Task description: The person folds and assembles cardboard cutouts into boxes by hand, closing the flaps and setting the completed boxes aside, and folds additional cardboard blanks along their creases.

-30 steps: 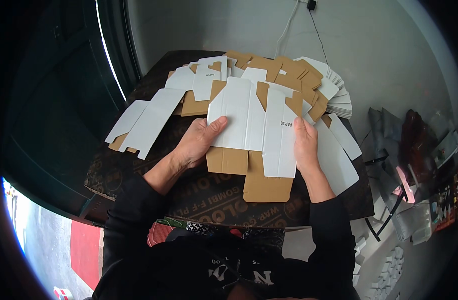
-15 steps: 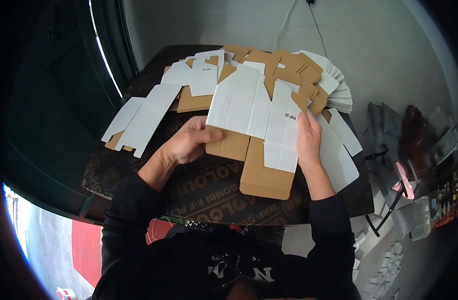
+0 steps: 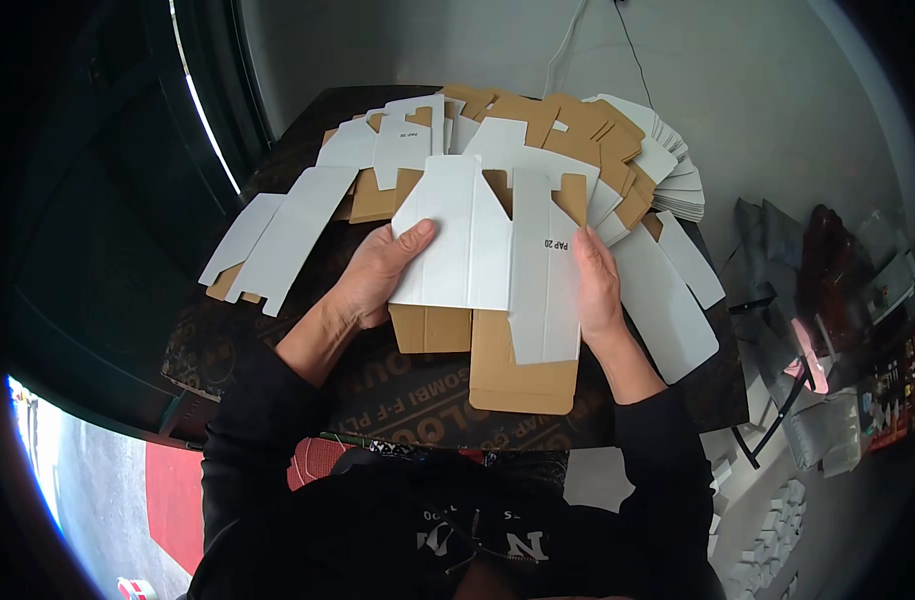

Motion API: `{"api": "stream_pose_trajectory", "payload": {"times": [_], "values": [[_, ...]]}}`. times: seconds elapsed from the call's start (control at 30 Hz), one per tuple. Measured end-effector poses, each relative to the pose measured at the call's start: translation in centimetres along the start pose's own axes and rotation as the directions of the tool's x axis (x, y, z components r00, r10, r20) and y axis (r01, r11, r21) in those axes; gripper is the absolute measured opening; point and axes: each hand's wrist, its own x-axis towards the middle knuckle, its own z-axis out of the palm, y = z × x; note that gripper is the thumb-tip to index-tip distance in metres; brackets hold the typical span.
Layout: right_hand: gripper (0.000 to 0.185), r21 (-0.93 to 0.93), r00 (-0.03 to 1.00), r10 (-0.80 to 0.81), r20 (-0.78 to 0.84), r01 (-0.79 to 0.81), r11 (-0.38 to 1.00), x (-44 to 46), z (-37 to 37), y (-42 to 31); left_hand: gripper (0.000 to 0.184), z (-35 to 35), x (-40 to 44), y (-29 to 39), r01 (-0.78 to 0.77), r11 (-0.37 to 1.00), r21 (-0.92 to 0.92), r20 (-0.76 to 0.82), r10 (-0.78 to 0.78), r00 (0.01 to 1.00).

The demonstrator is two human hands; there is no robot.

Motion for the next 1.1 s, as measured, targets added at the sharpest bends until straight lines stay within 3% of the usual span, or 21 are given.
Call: {"api": "stream_pose_trajectory", "payload": {"times": [0.23, 0.37, 0.57, 0.63, 0.7, 0.73, 0.87, 1.07, 1.1], "values": [[0.049, -0.144, 0.999, 0.012, 0.046, -0.005, 0.99, -0.7, 1.3, -0.3, 0.082, 2.3, -1.2, -0.4, 0.046, 0.998, -0.045, -0.025, -0.047, 0.999], [0.053, -0.214, 0.977, 0.072, 0.203, -0.028, 0.976, -0.8, 0.3, 0.7, 0.097, 2.8, -1.7, -0.3, 0.046, 0.994, -0.102, -0.026, -0.049, 0.998], [0.057, -0.325, 0.999, -0.034, 0.034, 0.043, 0.945, -0.4, 0.6, 0.0, 0.098, 3.0, -2.4, 2.1, 0.079, 0.992, -0.095, -0.021, -0.081, 0.996], [0.057, -0.285, 0.998, -0.052, -0.039, 0.039, 0.958, 0.1, 0.7, -0.5, 0.097, 2.2, -3.0, 3.2, 0.133, 0.99, 0.041, 0.082, -0.136, 0.987], [0.054, -0.422, 0.902, -0.384, -0.198, 0.275, 0.864, 1.0, -0.1, -0.2, 0.096, 1.6, -3.3, 3.6, 0.178, 0.969, 0.173, 0.174, -0.208, 0.962], [0.054, -0.421, 0.906, -0.375, -0.198, 0.266, 0.867, 1.0, -0.5, -0.3, 0.096, 1.6, -3.3, 3.5, 0.187, 0.968, 0.17, 0.171, -0.216, 0.961], [0.047, -0.243, 0.986, -0.106, 0.131, 0.135, 0.961, 0.7, -2.1, -2.1, 0.097, 2.0, -3.0, 3.2, 0.122, 0.923, 0.366, 0.262, -0.228, 0.938], [0.034, -0.378, 0.986, -0.007, 0.164, 0.07, 0.923, 0.4, -1.1, -4.0, 0.108, 2.9, -2.0, 1.3, -0.032, 0.74, 0.671, 0.295, -0.228, 0.928], [0.032, -0.37, 0.987, -0.057, 0.149, 0.109, 0.923, 0.4, -1.1, -4.2, 0.111, 3.4, -2.0, 0.8, -0.085, 0.612, 0.786, 0.269, -0.216, 0.939]]}}
